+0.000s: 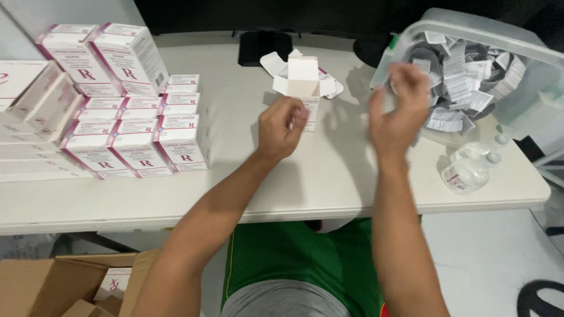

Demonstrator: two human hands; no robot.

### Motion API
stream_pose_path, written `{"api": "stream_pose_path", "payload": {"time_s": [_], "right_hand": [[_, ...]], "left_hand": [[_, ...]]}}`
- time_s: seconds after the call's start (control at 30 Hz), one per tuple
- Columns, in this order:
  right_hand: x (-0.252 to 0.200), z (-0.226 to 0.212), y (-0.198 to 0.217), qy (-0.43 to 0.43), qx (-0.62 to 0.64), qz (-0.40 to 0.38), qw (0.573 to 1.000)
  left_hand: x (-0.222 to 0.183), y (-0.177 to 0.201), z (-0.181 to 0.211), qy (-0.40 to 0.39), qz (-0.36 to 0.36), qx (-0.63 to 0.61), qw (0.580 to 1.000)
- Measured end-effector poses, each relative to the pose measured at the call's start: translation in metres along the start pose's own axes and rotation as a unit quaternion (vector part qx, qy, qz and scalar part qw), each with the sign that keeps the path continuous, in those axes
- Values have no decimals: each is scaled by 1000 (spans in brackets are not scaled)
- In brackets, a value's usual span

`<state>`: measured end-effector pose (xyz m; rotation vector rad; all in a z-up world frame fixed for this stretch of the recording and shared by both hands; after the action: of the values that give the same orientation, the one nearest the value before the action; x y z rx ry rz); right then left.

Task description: The person repeatedly opens small white boxes, places clear plastic bottles inside, and closes the boxes. The person stacks the completed boxes on the left side of the table. The person handles labels and bottles one at a time throughout the clip.

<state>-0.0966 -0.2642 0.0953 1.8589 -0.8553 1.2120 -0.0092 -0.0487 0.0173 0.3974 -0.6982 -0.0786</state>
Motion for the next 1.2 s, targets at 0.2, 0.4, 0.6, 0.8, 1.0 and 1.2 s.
{"api": "stream_pose_path", "payload": {"time_s": [0.2,0.4,0.6,0.8,1.0,1.2], "right_hand": [[-49,-91,-21,73,87,-167,979],[-57,-81,12,64,142,-169,973],[-36,-3,66,39,-114,-14,993],[-66,74,57,-157,-221,-203,941],[-73,107,61,-290,-41,-124,948],[-24,111,38,-132,-56,18,989]], "left_hand": [[-12,-26,22,-11,-132,-420,898],[-3,-36,-5,140,-93,-358,918],[-7,-38,11,-31,-137,-223,965],[-12,-39,13,26,-196,-135,971],[-12,-37,16,56,-197,-133,970],[-9,-35,20,51,-198,-135,969]]}}
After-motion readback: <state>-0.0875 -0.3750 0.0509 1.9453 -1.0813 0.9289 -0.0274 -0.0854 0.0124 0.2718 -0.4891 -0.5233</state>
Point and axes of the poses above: each hand's wrist, its own x-axis towards the middle knuckle, its own y-axis out of the back of the hand, z = x × y, the point moved 5 cm from there along x, towards the middle knuckle
